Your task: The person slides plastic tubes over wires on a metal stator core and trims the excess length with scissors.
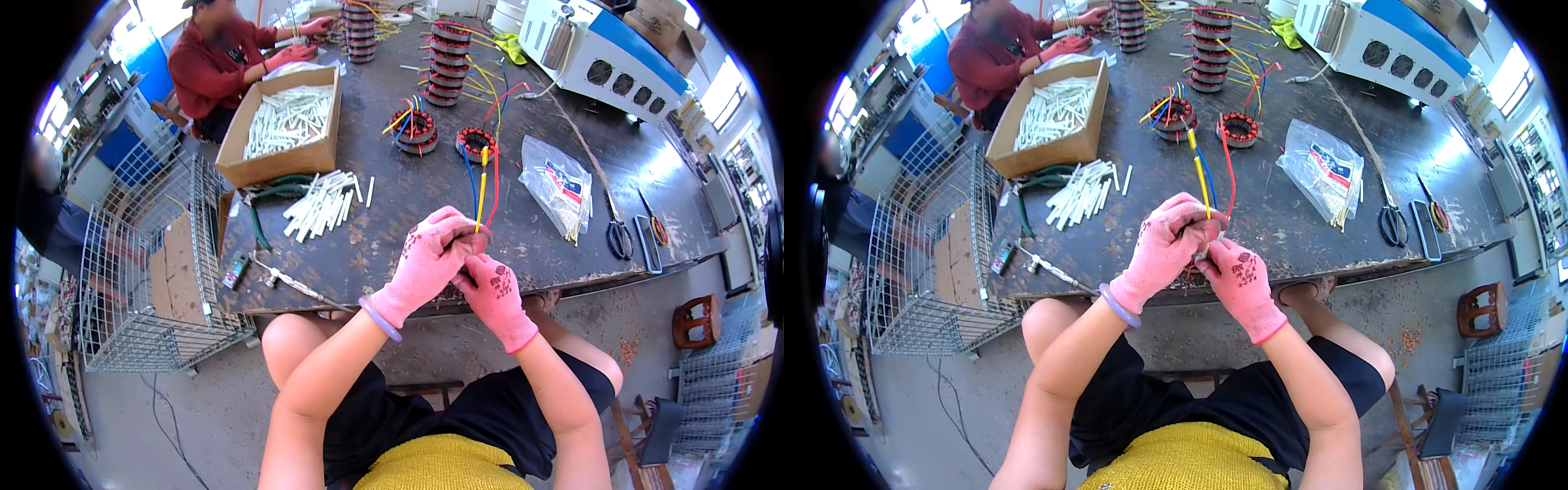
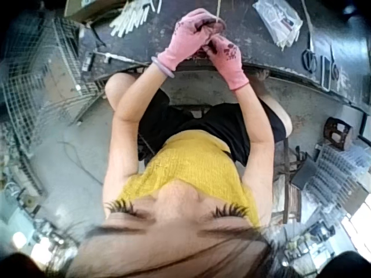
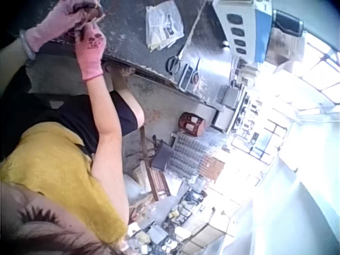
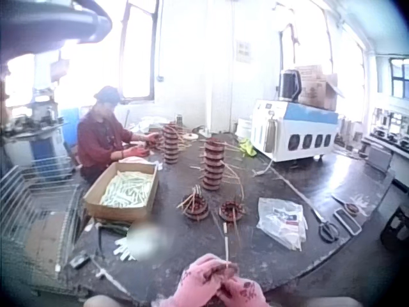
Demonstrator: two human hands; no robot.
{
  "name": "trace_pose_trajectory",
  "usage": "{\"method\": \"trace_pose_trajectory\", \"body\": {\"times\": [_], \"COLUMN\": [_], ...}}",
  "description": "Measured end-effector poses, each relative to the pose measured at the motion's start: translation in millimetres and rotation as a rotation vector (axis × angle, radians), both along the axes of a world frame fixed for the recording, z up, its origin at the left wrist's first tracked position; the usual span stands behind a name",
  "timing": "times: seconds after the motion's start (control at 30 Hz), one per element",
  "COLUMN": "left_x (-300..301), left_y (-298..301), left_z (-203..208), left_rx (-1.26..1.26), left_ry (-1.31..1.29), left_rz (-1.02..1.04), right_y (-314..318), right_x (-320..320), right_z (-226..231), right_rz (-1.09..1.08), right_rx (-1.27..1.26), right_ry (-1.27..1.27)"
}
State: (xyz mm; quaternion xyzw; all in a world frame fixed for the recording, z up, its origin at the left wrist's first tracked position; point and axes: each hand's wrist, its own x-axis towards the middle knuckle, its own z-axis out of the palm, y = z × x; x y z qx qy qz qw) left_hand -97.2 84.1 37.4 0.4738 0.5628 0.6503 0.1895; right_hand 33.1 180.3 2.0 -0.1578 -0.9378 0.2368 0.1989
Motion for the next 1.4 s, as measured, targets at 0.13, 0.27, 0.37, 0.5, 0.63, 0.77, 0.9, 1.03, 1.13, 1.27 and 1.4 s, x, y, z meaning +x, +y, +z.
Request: {"method": "trace_pose_trajectory", "body": {"times": [0.13, 0.27, 0.37, 0.5, 0.63, 0.77, 0.9, 1.03, 1.13, 1.27, 1.4], "left_x": [-45, -136, -154, -151, -161, -147, -38, 45, 54, 21, -8], "left_y": [-18, -6, 16, 26, 29, 0, -52, -96, -105, -96, -68], "left_z": [16, -32, -37, -48, -65, -48, 12, 7, 0, -10, -10], "left_rx": [-0.150, -0.553, -0.931, -1.078, -1.097, -0.616, -0.458, -0.548, -0.603, -0.477, -0.370], "left_ry": [-0.233, 0.607, 0.846, 0.899, 0.862, 0.517, -0.246, -0.507, -0.443, 0.107, 0.538], "left_rz": [0.154, 0.617, 0.736, 0.693, 0.759, 0.614, 0.090, 0.016, 0.005, 0.147, 0.107], "right_y": [-13, -31, -41, -40, -41, -46, -49, -74, -77, -76, -76], "right_x": [21, 45, 50, 59, 64, 68, 70, 58, 61, 70, 59], "right_z": [19, 9, 0, 0, -3, -3, -4, 2, 0, -27, -38], "right_rz": [-0.112, -0.068, 0.075, 0.056, 0.049, 0.046, 0.003, 0.094, 0.064, -0.067, -0.084], "right_rx": [-0.323, -0.541, -0.368, -0.477, -0.574, -0.630, -0.967, -1.535, -1.515, -1.576, -1.621], "right_ry": [0.097, 0.109, 0.210, 0.116, 0.094, 0.115, 0.079, 0.056, -0.108, -0.056, -0.020]}}
